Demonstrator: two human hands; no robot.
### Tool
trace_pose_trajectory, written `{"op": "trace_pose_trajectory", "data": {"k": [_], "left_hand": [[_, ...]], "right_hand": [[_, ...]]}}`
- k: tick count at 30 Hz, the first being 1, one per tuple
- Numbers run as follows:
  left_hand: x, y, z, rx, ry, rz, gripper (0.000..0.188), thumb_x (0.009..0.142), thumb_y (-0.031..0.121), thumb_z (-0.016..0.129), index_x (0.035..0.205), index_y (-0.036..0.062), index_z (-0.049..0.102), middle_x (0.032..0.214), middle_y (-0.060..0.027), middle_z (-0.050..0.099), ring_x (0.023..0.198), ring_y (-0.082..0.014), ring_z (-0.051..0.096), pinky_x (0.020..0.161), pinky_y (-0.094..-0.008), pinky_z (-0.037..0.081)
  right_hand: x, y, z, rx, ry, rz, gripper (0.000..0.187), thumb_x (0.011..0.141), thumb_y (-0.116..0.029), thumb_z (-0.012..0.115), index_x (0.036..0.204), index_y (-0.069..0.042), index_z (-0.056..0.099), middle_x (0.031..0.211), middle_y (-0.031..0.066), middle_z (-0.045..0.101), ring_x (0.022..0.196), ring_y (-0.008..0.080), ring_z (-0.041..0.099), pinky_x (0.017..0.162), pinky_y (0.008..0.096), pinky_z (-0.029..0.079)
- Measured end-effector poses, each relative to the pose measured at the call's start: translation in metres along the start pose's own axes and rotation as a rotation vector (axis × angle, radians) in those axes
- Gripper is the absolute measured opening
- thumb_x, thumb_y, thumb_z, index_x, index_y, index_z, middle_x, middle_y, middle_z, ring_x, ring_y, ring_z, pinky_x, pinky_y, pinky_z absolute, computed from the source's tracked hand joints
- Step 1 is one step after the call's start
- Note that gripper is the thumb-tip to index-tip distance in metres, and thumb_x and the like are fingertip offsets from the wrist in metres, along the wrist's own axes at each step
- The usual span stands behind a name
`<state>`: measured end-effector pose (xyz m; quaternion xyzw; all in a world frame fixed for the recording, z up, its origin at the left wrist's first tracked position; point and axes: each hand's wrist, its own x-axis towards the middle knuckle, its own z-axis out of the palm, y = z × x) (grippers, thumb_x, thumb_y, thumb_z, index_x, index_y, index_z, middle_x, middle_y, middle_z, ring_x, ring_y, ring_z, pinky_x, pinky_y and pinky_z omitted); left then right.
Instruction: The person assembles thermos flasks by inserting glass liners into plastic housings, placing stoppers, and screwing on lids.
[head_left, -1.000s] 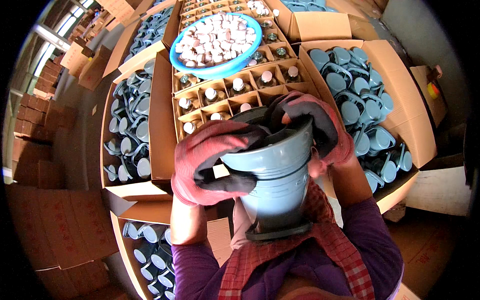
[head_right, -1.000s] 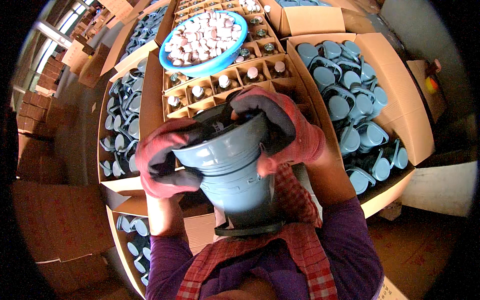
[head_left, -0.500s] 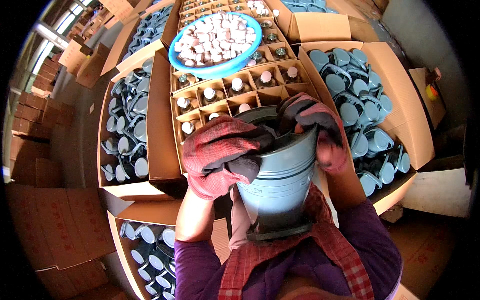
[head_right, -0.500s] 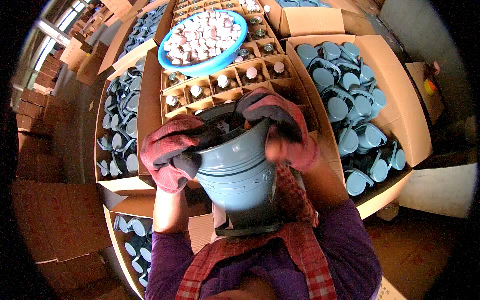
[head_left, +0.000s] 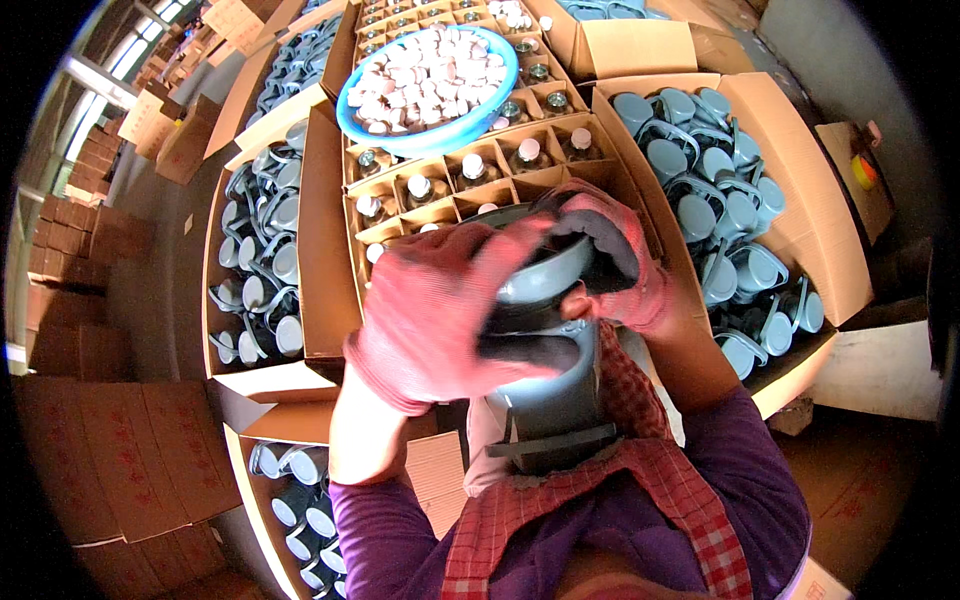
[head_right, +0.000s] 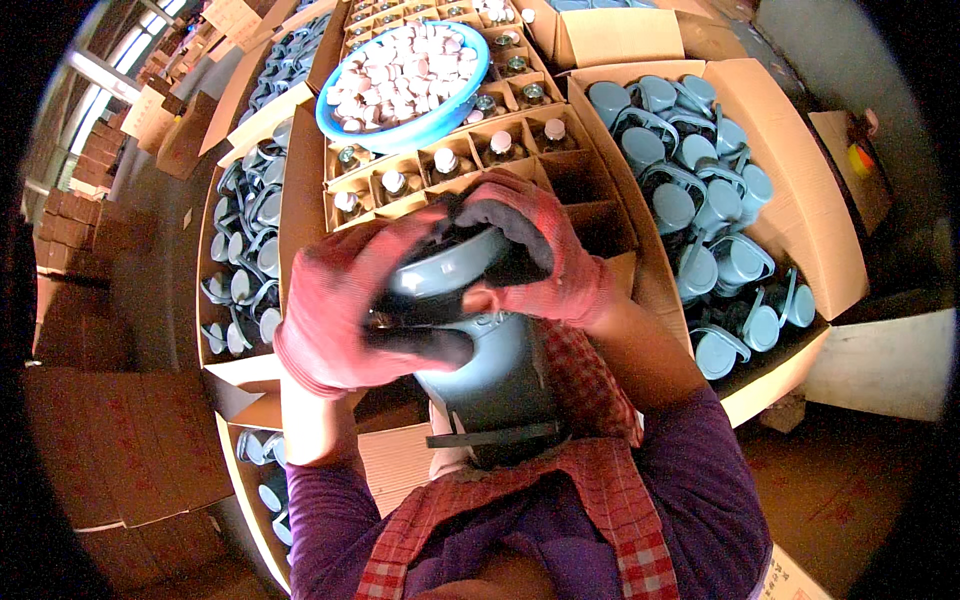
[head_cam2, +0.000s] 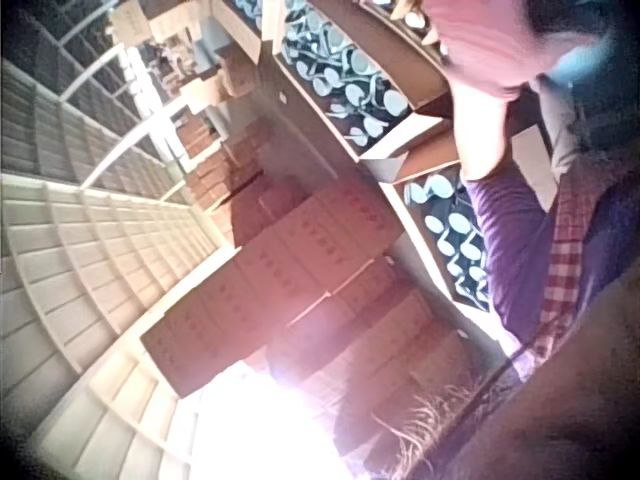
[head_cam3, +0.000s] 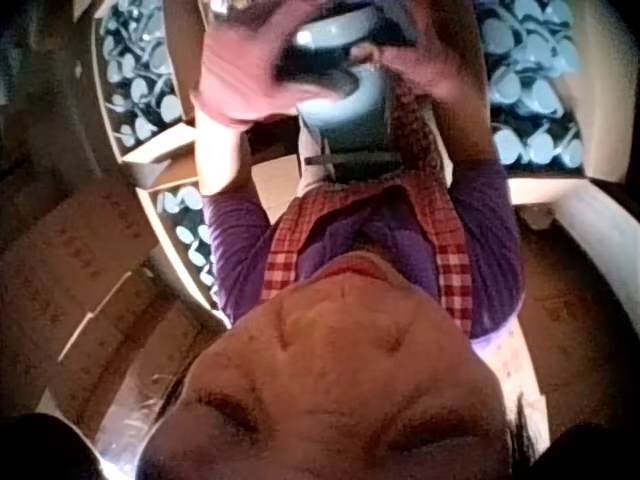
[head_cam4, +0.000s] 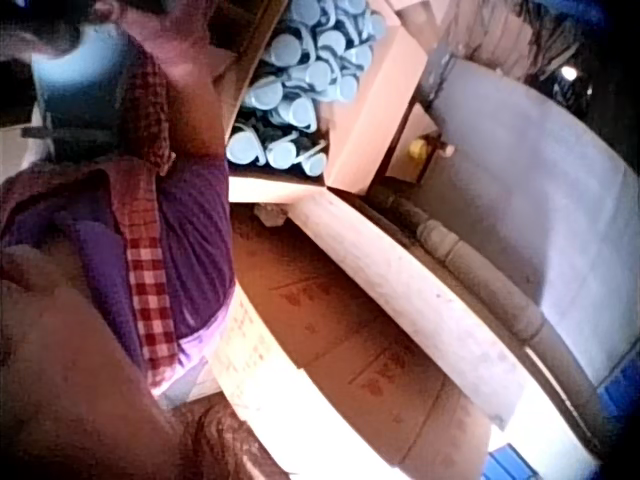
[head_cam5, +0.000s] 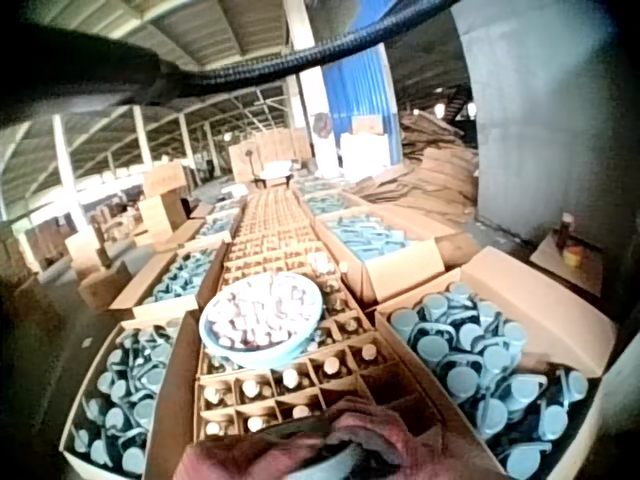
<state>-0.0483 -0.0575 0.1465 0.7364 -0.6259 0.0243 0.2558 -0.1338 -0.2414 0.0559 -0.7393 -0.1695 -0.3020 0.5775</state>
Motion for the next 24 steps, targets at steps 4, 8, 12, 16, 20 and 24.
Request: {"op": "trace_pose_trajectory", "data": {"k": [4, 8, 12, 16, 20, 24], "left_hand": [[-0.007, -0.008, 0.02, 0.065, 0.131, 0.077, 0.06, 0.063, 0.045, 0.068, 0.106, 0.0055, 0.054, 0.093, -0.0123, 0.059, 0.079, -0.0317, 0.059, 0.071, -0.0391, 0.046], [-0.026, -0.034, 0.035, -0.435, 0.329, -0.028, 0.048, 0.071, 0.042, 0.063, 0.092, -0.001, 0.059, 0.095, -0.0166, 0.061, 0.089, -0.0311, 0.059, 0.078, -0.0372, 0.046], [-0.031, -0.063, 0.054, -0.907, 0.364, -0.092, 0.054, 0.08, 0.05, 0.052, 0.086, -0.0034, 0.059, 0.098, -0.017, 0.061, 0.097, -0.0277, 0.057, 0.082, -0.0345, 0.043], [0.009, -0.012, 0.021, -0.207, 0.183, 0.014, 0.035, 0.07, 0.034, 0.067, 0.085, 0.0032, 0.061, 0.085, -0.0141, 0.061, 0.084, -0.0304, 0.059, 0.074, -0.0373, 0.046], [0.003, -0.015, 0.04, -0.245, 0.388, 0.18, 0.037, 0.071, 0.029, 0.067, 0.098, 0.0035, 0.06, 0.088, -0.0123, 0.062, 0.08, -0.0305, 0.061, 0.074, -0.0372, 0.048], [-0.041, -0.063, 0.054, -1.038, 0.348, -0.105, 0.049, 0.073, 0.043, 0.066, 0.095, -0.0015, 0.06, 0.091, -0.0138, 0.062, 0.08, -0.0295, 0.061, 0.074, -0.0335, 0.048]], "right_hand": [[0.003, -0.01, 0.006, -0.079, 0.029, 0.012, 0.053, 0.056, -0.026, 0.076, 0.098, -0.001, 0.055, 0.094, 0.0095, 0.054, 0.09, 0.0215, 0.053, 0.08, 0.0308, 0.041], [-0.003, 0.011, -0.01, 0.165, 0.104, 0.005, 0.068, 0.077, -0.057, 0.054, 0.116, -0.001, 0.051, 0.117, 0.0139, 0.051, 0.108, 0.0257, 0.049, 0.093, 0.036, 0.037], [-0.004, 0.087, 0.003, 0.971, 0.093, 0.316, 0.073, 0.084, -0.059, 0.041, 0.134, -0.006, 0.033, 0.136, 0.0108, 0.037, 0.122, 0.0242, 0.039, 0.103, 0.0364, 0.03], [0.001, 0.105, 0.029, 1.495, 0.103, 0.149, 0.065, 0.085, -0.055, 0.044, 0.128, -0.006, 0.042, 0.132, 0.0117, 0.041, 0.12, 0.0282, 0.041, 0.102, 0.0415, 0.032], [-0.008, 0.063, 0.013, 1.179, 0.031, 0.4, 0.069, 0.083, -0.06, 0.04, 0.12, -0.003, 0.05, 0.116, 0.0147, 0.054, 0.107, 0.0273, 0.052, 0.097, 0.039, 0.037], [-0.014, 0.019, -0.038, -0.135, -0.112, -0.035, 0.061, 0.088, -0.055, 0.035, 0.12, -0.005, 0.051, 0.111, 0.0182, 0.057, 0.1, 0.0285, 0.057, 0.088, 0.0374, 0.044]]}}
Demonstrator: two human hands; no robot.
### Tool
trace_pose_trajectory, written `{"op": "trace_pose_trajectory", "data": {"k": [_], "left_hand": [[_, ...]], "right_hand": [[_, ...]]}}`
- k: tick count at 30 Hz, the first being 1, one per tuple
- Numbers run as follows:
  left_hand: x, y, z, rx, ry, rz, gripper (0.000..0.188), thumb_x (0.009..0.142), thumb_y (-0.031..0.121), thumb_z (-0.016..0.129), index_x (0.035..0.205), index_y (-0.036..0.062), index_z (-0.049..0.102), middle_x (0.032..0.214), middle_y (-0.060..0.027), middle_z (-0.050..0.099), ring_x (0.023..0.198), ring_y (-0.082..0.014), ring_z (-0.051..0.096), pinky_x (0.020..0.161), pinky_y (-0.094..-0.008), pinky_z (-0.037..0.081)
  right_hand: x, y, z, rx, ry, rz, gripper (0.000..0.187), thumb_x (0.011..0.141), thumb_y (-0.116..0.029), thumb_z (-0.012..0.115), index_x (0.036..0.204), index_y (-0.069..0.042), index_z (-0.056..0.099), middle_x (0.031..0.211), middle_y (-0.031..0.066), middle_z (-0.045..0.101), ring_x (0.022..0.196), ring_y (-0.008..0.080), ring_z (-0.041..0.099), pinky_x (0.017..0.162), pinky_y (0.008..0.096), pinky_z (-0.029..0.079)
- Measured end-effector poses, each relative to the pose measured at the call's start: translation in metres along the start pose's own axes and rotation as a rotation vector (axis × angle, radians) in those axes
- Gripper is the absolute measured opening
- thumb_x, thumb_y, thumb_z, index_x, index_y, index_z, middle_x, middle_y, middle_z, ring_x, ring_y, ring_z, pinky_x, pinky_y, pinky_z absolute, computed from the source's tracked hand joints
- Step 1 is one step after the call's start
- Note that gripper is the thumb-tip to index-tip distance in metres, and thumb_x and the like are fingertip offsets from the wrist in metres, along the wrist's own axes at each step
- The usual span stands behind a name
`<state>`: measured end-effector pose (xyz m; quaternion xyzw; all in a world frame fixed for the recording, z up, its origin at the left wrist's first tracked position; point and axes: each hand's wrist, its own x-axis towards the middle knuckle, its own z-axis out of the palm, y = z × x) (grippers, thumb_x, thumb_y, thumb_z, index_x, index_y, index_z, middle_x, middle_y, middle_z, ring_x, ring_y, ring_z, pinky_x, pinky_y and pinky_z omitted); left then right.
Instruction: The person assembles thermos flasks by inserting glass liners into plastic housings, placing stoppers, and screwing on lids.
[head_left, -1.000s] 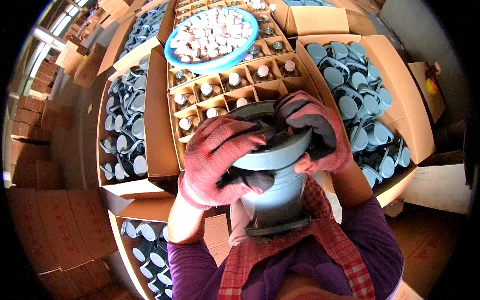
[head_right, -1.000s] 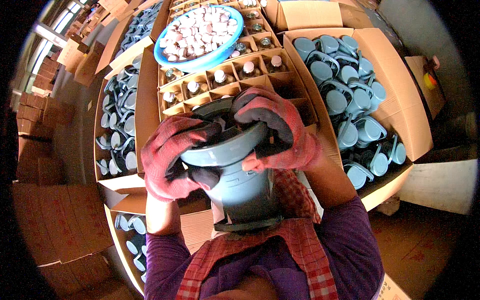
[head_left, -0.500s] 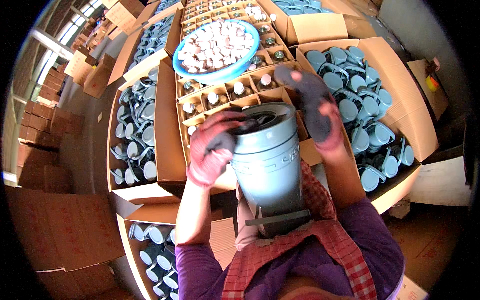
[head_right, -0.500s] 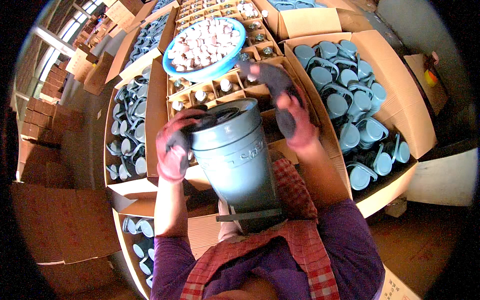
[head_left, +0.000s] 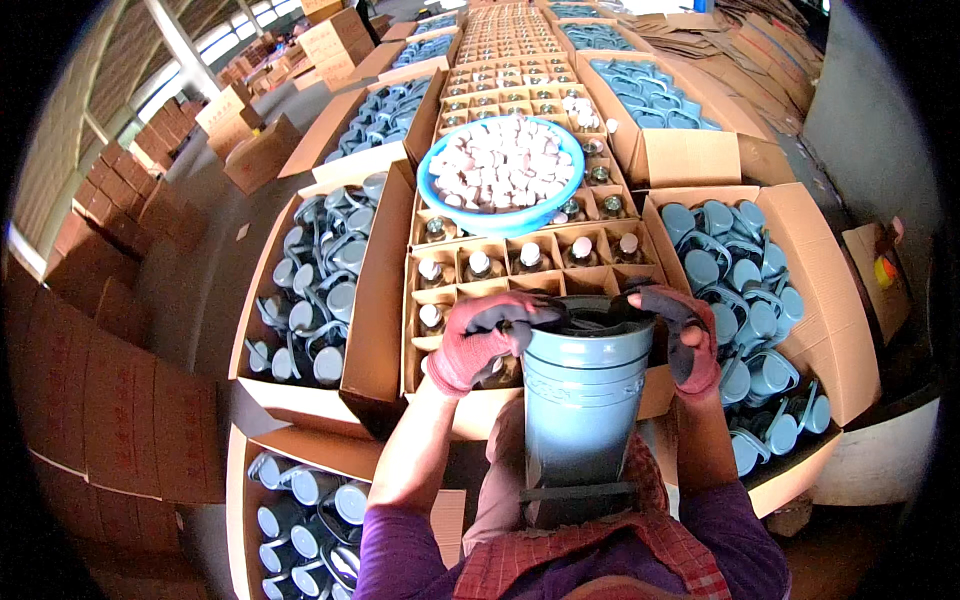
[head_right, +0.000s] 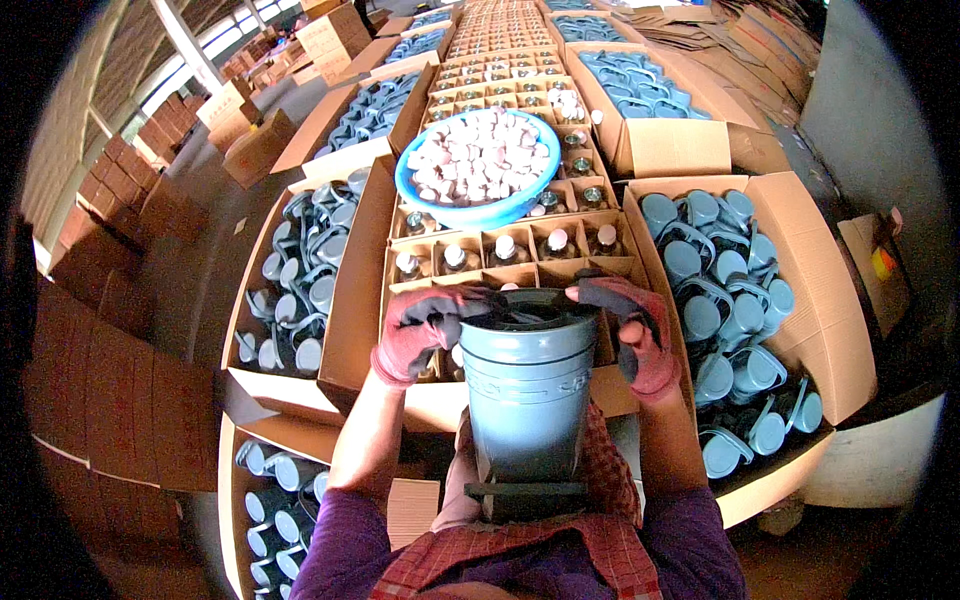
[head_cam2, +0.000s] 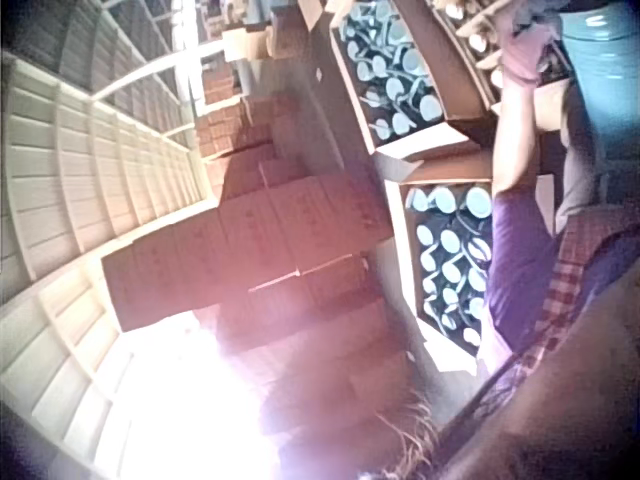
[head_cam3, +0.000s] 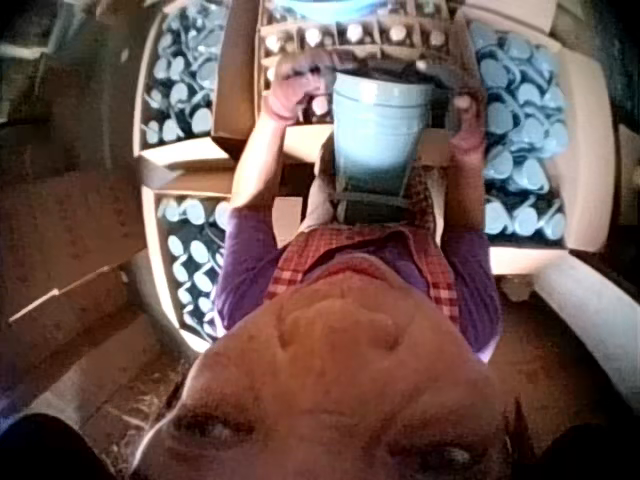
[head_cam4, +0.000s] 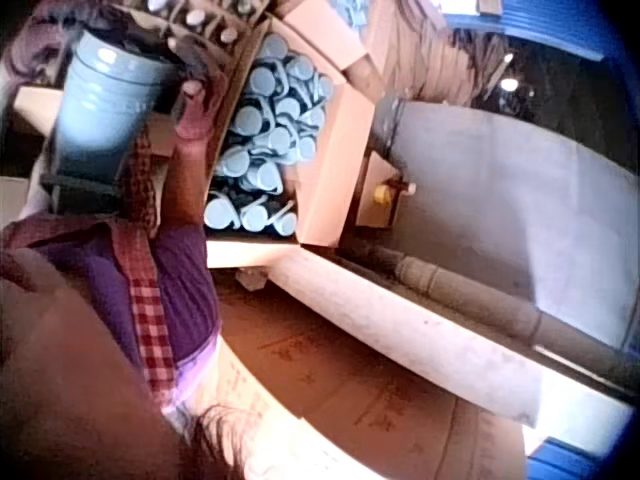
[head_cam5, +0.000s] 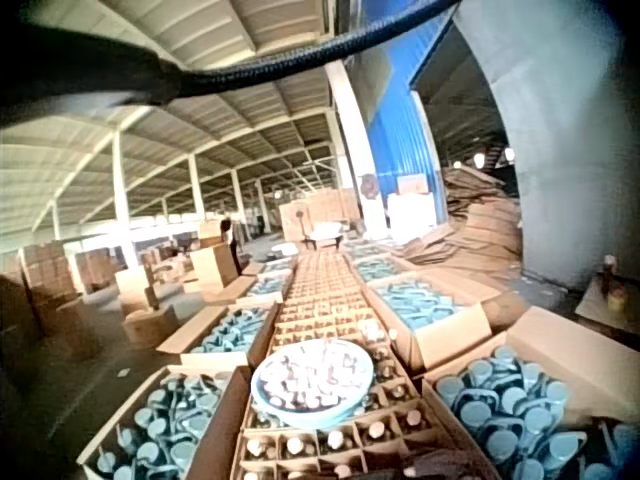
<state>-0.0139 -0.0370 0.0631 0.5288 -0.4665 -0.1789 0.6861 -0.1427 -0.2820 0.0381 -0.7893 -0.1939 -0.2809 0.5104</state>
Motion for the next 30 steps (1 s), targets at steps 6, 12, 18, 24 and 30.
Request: {"op": "trace_pose_trajectory", "data": {"k": [6, 12, 18, 24, 30], "left_hand": [[0.048, 0.034, 0.074, 0.937, -0.125, 0.39, 0.042, 0.069, 0.04, 0.066, 0.094, 0.0055, 0.062, 0.084, -0.0119, 0.059, 0.08, -0.0307, 0.058, 0.074, -0.0396, 0.045], [0.024, 0.019, 0.004, 0.341, -0.145, 0.057, 0.043, 0.073, 0.041, 0.063, 0.09, 0.0016, 0.06, 0.073, -0.0091, 0.06, 0.066, -0.0265, 0.059, 0.063, -0.0355, 0.047], [0.028, 0.009, 0.034, 0.63, -0.106, 0.348, 0.047, 0.077, 0.049, 0.056, 0.088, 0.0035, 0.063, 0.094, -0.0139, 0.06, 0.087, -0.0288, 0.058, 0.08, -0.0366, 0.043], [0.012, -0.021, -0.015, -0.04, -0.093, -0.025, 0.047, 0.079, 0.041, 0.057, 0.088, -0.0042, 0.062, 0.096, -0.0153, 0.061, 0.088, -0.0215, 0.057, 0.077, -0.0298, 0.045], [0.014, -0.052, 0.027, -0.326, 0.223, -0.188, 0.057, 0.09, 0.045, 0.037, 0.112, -0.0055, 0.052, 0.106, -0.0163, 0.059, 0.097, -0.0233, 0.056, 0.089, -0.0335, 0.041]], "right_hand": [[-0.004, 0.059, 0.049, 1.391, 0.3, 0.238, 0.084, 0.078, -0.067, 0.044, 0.13, 0.0, 0.037, 0.122, 0.0145, 0.051, 0.106, 0.0268, 0.053, 0.094, 0.0403, 0.04], [0.008, -0.004, 0.007, 0.473, 0.038, 0.15, 0.077, 0.082, -0.066, 0.034, 0.122, -0.002, 0.049, 0.113, 0.0166, 0.056, 0.103, 0.0268, 0.055, 0.09, 0.0392, 0.043], [0.008, -0.001, 0.023, 0.549, 0.026, 0.302, 0.083, 0.075, -0.071, 0.042, 0.12, -0.002, 0.05, 0.119, 0.0135, 0.054, 0.099, 0.0278, 0.056, 0.088, 0.0387, 0.043], [0.028, -0.056, 0.005, -0.211, -0.142, 0.237, 0.067, 0.076, -0.06, 0.052, 0.107, -0.001, 0.059, 0.11, 0.0139, 0.057, 0.11, 0.028, 0.049, 0.096, 0.0364, 0.033], [0.071, -0.082, -0.029, 0.16, -0.6, -0.018, 0.043, 0.079, -0.038, 0.06, 0.097, 0.001, 0.062, 0.105, 0.0173, 0.06, 0.106, 0.035, 0.051, 0.092, 0.0408, 0.038]]}}
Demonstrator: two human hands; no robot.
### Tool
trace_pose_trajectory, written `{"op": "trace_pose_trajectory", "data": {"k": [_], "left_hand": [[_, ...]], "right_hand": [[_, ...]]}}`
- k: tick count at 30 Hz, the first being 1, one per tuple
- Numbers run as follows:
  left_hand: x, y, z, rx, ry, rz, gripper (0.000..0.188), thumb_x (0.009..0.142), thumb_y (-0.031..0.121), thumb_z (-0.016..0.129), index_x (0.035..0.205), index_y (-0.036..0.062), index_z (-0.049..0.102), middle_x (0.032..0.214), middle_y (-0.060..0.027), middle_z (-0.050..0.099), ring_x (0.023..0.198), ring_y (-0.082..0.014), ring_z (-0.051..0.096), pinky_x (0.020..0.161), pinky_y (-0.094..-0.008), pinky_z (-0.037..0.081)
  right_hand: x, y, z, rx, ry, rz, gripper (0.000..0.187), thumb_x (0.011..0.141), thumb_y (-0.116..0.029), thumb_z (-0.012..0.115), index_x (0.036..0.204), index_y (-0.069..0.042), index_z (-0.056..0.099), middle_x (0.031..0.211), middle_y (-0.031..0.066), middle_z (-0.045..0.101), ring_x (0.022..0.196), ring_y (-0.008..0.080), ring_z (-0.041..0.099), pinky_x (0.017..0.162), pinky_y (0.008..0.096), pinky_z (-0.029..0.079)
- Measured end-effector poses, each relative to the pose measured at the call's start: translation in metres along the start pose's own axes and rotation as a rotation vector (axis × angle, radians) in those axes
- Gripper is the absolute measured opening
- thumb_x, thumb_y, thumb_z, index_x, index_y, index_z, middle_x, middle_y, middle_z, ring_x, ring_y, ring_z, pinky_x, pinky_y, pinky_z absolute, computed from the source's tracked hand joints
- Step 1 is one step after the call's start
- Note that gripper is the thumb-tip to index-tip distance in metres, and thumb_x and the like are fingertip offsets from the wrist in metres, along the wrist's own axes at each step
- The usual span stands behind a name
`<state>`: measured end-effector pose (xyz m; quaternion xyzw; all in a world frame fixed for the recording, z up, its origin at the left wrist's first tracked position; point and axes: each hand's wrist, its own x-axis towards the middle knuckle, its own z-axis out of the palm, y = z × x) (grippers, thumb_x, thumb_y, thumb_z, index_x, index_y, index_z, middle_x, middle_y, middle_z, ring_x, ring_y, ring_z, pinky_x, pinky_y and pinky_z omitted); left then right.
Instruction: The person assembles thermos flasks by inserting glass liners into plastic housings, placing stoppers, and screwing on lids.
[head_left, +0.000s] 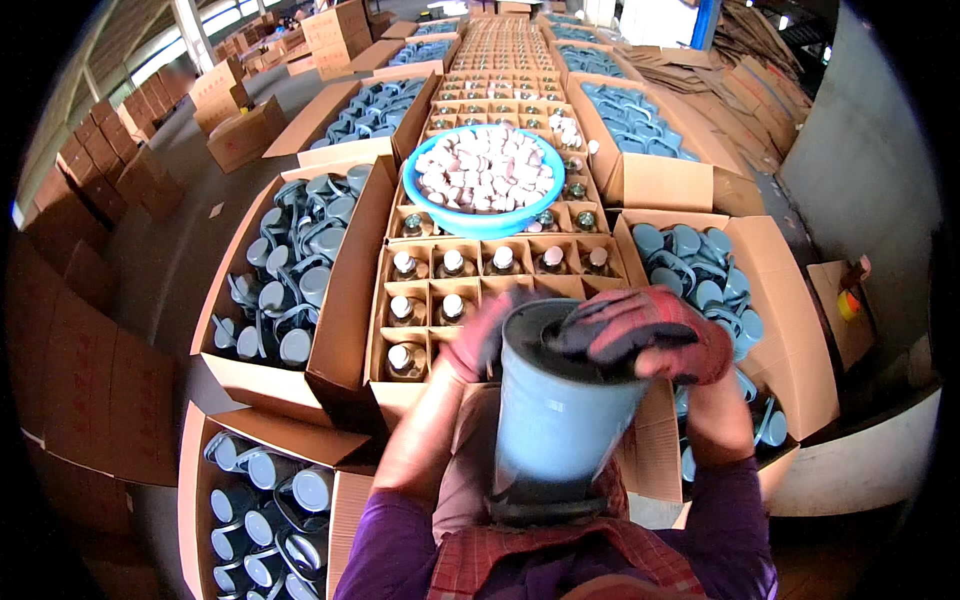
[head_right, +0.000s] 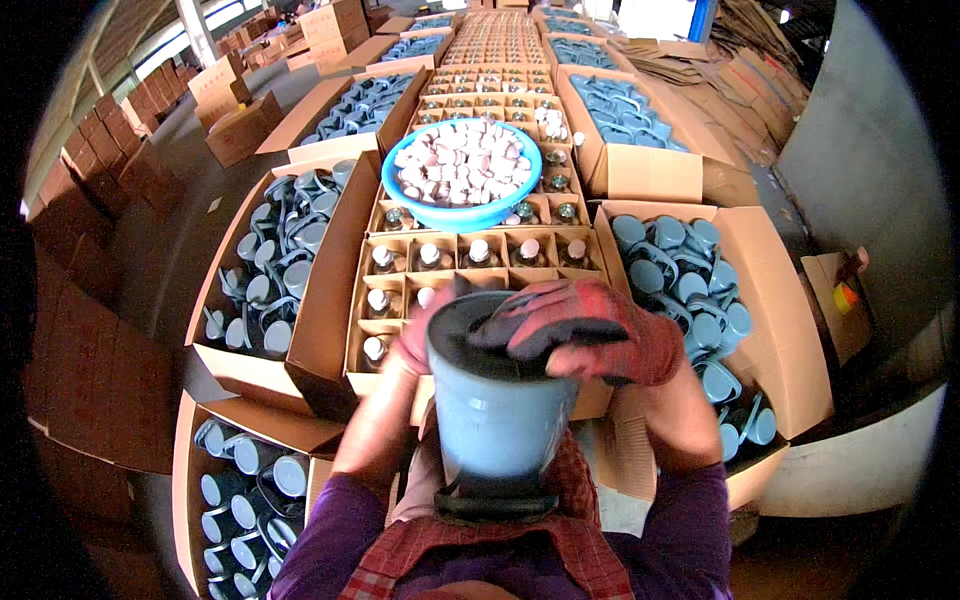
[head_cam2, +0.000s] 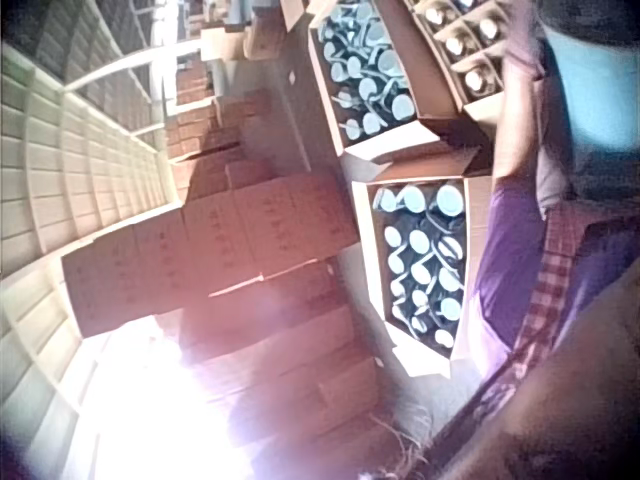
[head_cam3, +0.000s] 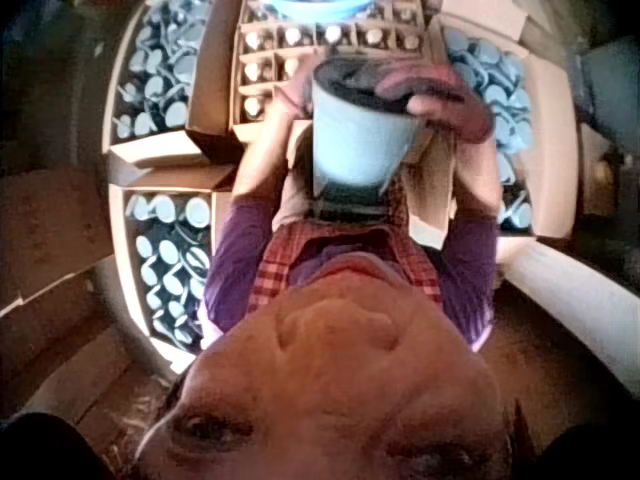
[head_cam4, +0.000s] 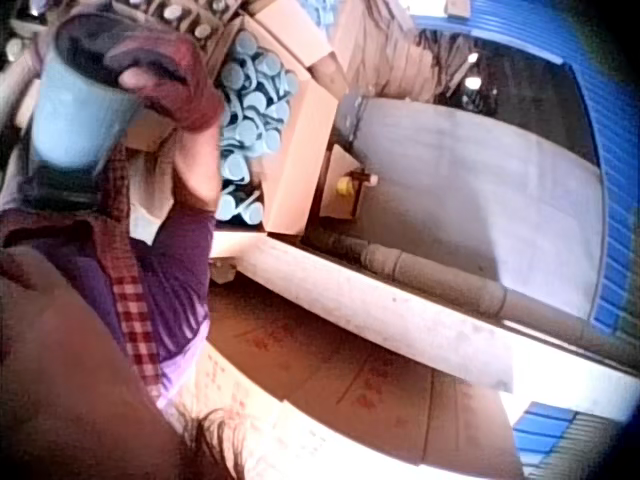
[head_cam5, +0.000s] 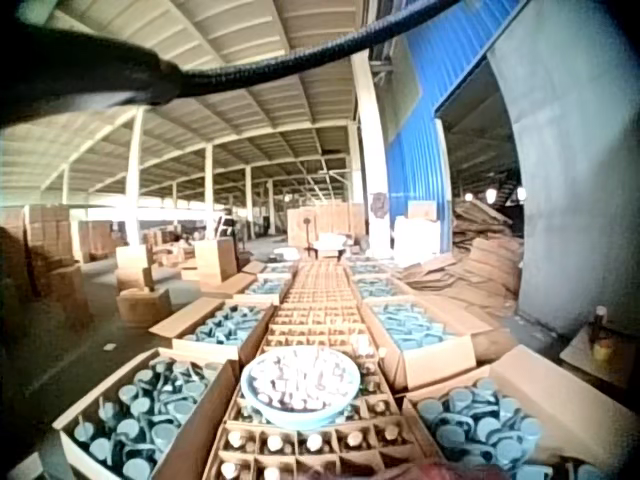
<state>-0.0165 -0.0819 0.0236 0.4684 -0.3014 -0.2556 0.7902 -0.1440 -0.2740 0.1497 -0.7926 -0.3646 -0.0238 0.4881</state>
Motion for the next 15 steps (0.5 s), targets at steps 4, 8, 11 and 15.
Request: {"op": "trace_pose_trajectory", "data": {"k": [4, 8, 11, 15], "left_hand": [[-0.027, -0.045, 0.015, -0.22, 0.107, -0.124, 0.057, 0.09, 0.045, 0.037, 0.114, -0.0043, 0.05, 0.108, -0.016, 0.058, 0.099, -0.0243, 0.055, 0.09, -0.0346, 0.04], [-0.047, -0.044, 0.022, -0.25, 0.163, -0.164, 0.056, 0.09, 0.045, 0.036, 0.116, -0.0031, 0.049, 0.11, -0.0157, 0.056, 0.1, -0.0252, 0.055, 0.091, -0.0358, 0.04], [-0.061, -0.048, 0.021, -0.265, 0.201, -0.187, 0.056, 0.091, 0.045, 0.036, 0.118, -0.0022, 0.047, 0.112, -0.0155, 0.055, 0.101, -0.0259, 0.054, 0.091, -0.0366, 0.04], [-0.075, -0.05, 0.014, -0.285, 0.263, -0.213, 0.056, 0.091, 0.045, 0.035, 0.12, -0.001, 0.046, 0.114, -0.0152, 0.054, 0.102, -0.0268, 0.053, 0.092, -0.0377, 0.04]], "right_hand": [[0.025, -0.033, -0.005, -0.429, -0.299, -0.075, 0.028, 0.072, -0.021, 0.066, 0.097, -0.009, 0.063, 0.105, 0.0121, 0.059, 0.098, 0.0345, 0.054, 0.08, 0.0418, 0.045], [0.034, -0.065, 0.011, -0.705, -0.396, -0.135, 0.037, 0.068, -0.024, 0.067, 0.103, -0.019, 0.059, 0.108, 0.0053, 0.058, 0.101, 0.029, 0.053, 0.076, 0.0406, 0.048], [0.042, -0.096, 0.022, -0.752, -0.511, -0.102, 0.042, 0.065, -0.029, 0.068, 0.104, -0.018, 0.057, 0.103, 0.0054, 0.057, 0.1, 0.0271, 0.052, 0.073, 0.0396, 0.05], [0.039, -0.11, 0.03, -0.76, -0.59, -0.09, 0.045, 0.062, -0.035, 0.069, 0.102, -0.017, 0.057, 0.099, 0.0076, 0.055, 0.098, 0.0277, 0.053, 0.075, 0.0395, 0.049]]}}
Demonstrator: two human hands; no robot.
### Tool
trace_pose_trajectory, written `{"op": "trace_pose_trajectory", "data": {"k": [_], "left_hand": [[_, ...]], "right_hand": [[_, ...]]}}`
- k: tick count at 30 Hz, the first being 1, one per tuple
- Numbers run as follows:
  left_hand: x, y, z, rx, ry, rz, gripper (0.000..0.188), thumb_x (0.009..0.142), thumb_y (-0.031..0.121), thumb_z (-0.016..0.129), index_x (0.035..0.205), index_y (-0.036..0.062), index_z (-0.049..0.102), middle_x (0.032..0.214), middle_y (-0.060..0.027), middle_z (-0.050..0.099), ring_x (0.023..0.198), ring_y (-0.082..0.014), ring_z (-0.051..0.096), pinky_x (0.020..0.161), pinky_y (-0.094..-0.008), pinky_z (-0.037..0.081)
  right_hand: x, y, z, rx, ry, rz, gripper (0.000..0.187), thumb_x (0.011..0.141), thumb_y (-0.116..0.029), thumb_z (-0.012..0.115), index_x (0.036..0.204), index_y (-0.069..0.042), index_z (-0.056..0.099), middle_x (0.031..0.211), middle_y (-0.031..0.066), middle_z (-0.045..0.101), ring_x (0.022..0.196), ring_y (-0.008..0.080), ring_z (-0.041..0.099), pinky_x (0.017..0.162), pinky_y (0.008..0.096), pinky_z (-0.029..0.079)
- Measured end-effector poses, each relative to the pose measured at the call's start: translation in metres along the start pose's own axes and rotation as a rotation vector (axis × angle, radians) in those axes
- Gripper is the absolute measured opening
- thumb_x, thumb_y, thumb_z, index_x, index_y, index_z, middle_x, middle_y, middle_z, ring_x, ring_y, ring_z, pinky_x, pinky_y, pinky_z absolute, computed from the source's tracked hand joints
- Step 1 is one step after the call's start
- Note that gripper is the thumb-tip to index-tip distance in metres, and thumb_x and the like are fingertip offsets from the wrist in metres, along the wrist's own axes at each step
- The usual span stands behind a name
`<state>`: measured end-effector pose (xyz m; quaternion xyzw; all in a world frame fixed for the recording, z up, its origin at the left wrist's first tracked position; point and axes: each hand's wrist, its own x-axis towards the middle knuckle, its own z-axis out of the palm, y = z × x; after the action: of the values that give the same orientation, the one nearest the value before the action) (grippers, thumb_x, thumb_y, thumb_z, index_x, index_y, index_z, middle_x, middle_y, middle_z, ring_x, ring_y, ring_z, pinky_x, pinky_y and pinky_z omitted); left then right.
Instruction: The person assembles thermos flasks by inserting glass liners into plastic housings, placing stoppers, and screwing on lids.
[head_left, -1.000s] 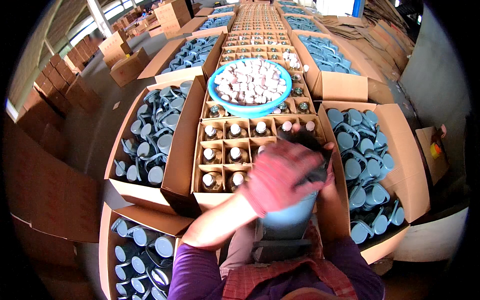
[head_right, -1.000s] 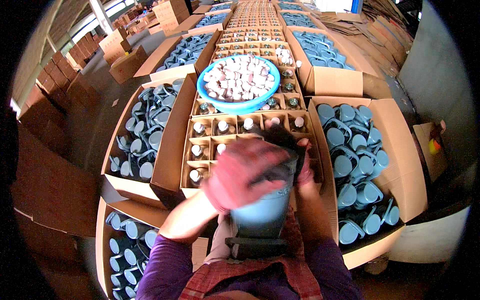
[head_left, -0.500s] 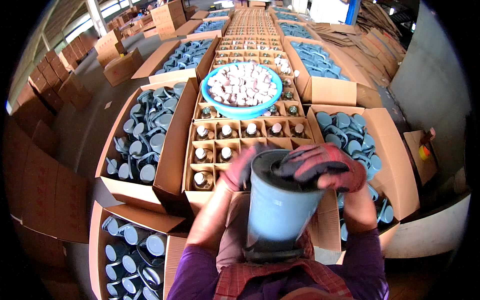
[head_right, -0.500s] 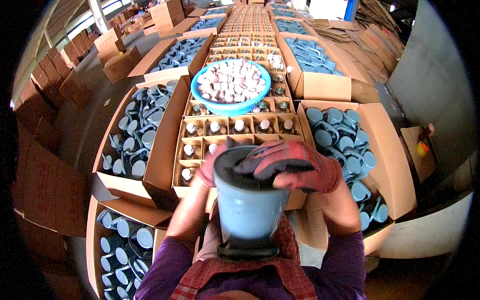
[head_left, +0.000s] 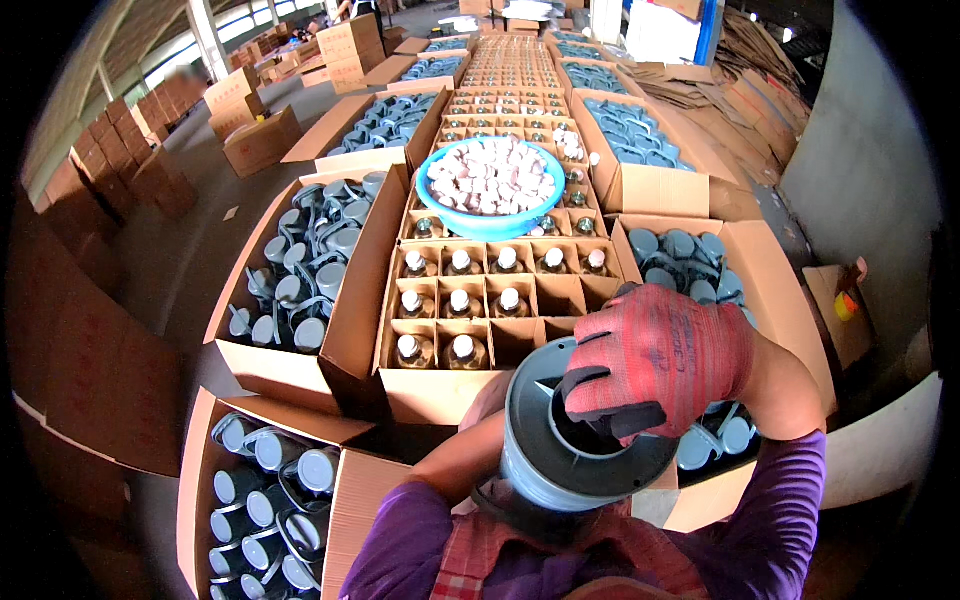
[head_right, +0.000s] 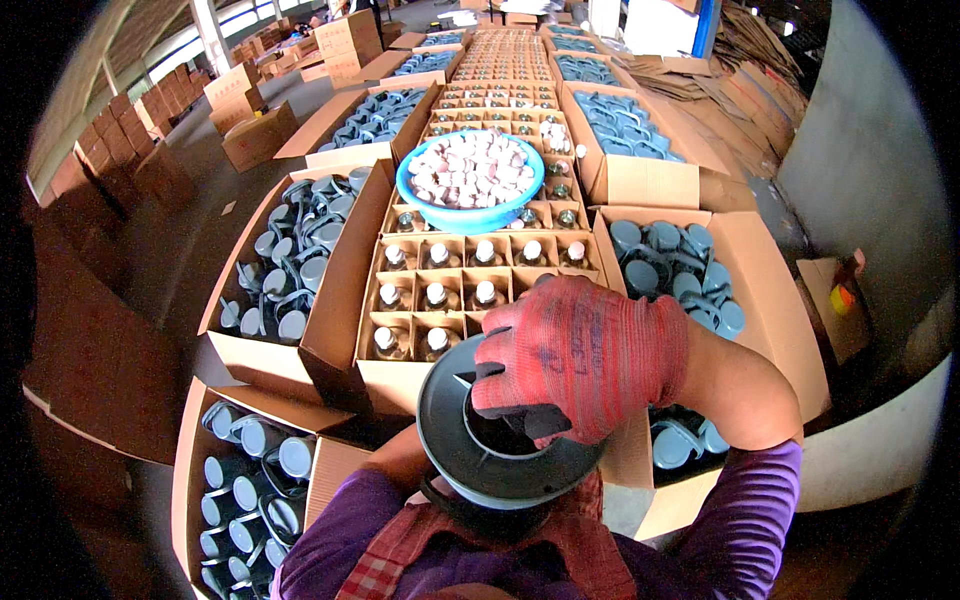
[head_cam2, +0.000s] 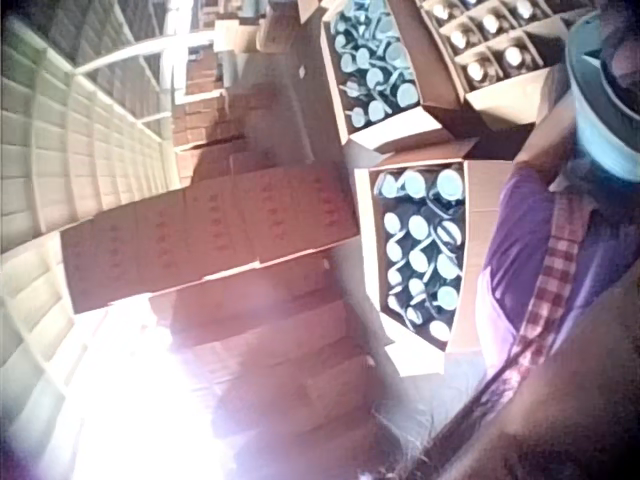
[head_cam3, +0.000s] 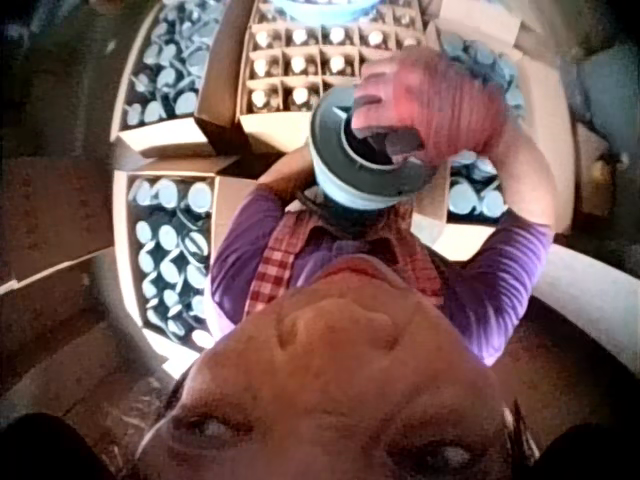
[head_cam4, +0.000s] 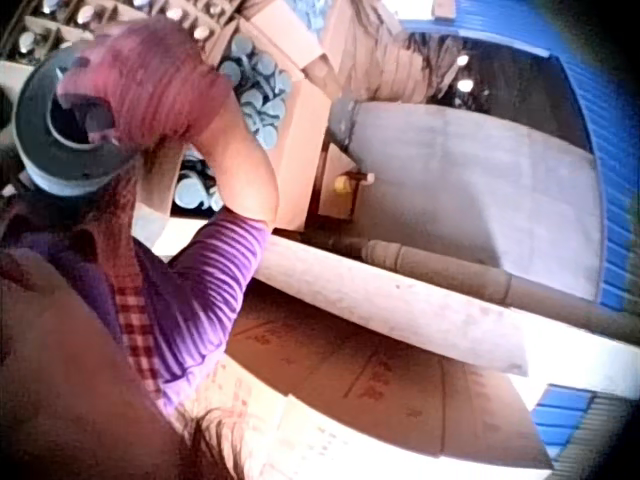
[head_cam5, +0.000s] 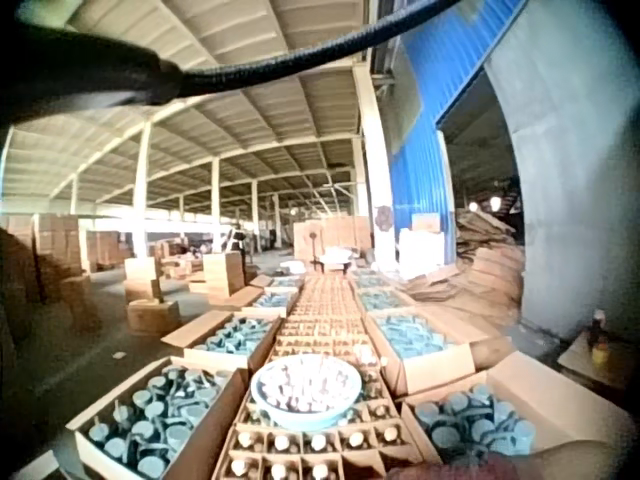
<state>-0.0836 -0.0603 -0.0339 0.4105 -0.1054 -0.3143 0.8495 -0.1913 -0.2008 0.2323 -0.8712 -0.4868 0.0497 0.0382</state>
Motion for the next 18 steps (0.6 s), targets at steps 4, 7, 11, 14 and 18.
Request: {"op": "trace_pose_trajectory", "data": {"k": [4, 7, 11, 14, 18], "left_hand": [[-0.012, 0.002, -0.009, -0.007, 0.056, -0.019, 0.056, 0.091, 0.045, 0.035, 0.122, 0.0002, 0.044, 0.116, -0.0149, 0.053, 0.104, -0.0278, 0.052, 0.092, -0.0389, 0.04], [-0.018, -0.005, -0.033, -0.019, 0.102, -0.084, 0.056, 0.091, 0.045, 0.034, 0.123, 0.0011, 0.042, 0.117, -0.0147, 0.052, 0.105, -0.0285, 0.052, 0.093, -0.0397, 0.04], [-0.034, -0.013, -0.056, -0.007, 0.136, -0.162, 0.056, 0.091, 0.046, 0.034, 0.125, 0.0023, 0.041, 0.119, -0.0144, 0.05, 0.106, -0.0294, 0.051, 0.093, -0.0409, 0.04], [-0.05, -0.028, -0.048, 0.025, 0.112, -0.163, 0.057, 0.091, 0.046, 0.034, 0.129, 0.004, 0.036, 0.125, -0.015, 0.046, 0.109, -0.0304, 0.048, 0.095, -0.0421, 0.039], [-0.04, -0.055, -0.06, -0.073, 0.096, -0.215, 0.045, 0.094, 0.034, 0.031, 0.126, 0.0043, 0.039, 0.123, -0.0097, 0.048, 0.109, -0.0247, 0.047, 0.096, -0.0359, 0.037]], "right_hand": [[-0.025, 0.009, 0.029, 0.015, 0.422, -0.092, 0.043, 0.068, -0.043, 0.066, 0.1, -0.016, 0.058, 0.092, 0.0052, 0.057, 0.08, 0.0271, 0.056, 0.061, 0.0383, 0.046], [-0.058, 0.022, 0.095, 0.585, 0.895, 0.259, 0.058, 0.073, -0.043, 0.065, 0.119, -0.011, 0.051, 0.108, 0.0074, 0.056, 0.091, 0.0248, 0.055, 0.072, 0.0381, 0.045], [-0.069, -0.005, 0.239, 0.625, 0.727, 0.481, 0.083, 0.069, -0.054, 0.065, 0.134, -0.01, 0.037, 0.135, 0.0156, 0.034, 0.123, 0.0312, 0.034, 0.1, 0.0431, 0.027], [-0.102, -0.054, 0.283, 0.424, 0.862, 0.734, 0.072, 0.06, -0.045, 0.071, 0.119, -0.01, 0.049, 0.121, 0.0173, 0.047, 0.113, 0.0348, 0.044, 0.092, 0.0436, 0.038], [-0.108, -0.111, 0.325, 0.238, 0.807, 0.915, 0.049, 0.058, -0.035, 0.07, 0.097, -0.009, 0.055, 0.104, 0.0138, 0.055, 0.097, 0.0324, 0.052, 0.081, 0.0418, 0.043]]}}
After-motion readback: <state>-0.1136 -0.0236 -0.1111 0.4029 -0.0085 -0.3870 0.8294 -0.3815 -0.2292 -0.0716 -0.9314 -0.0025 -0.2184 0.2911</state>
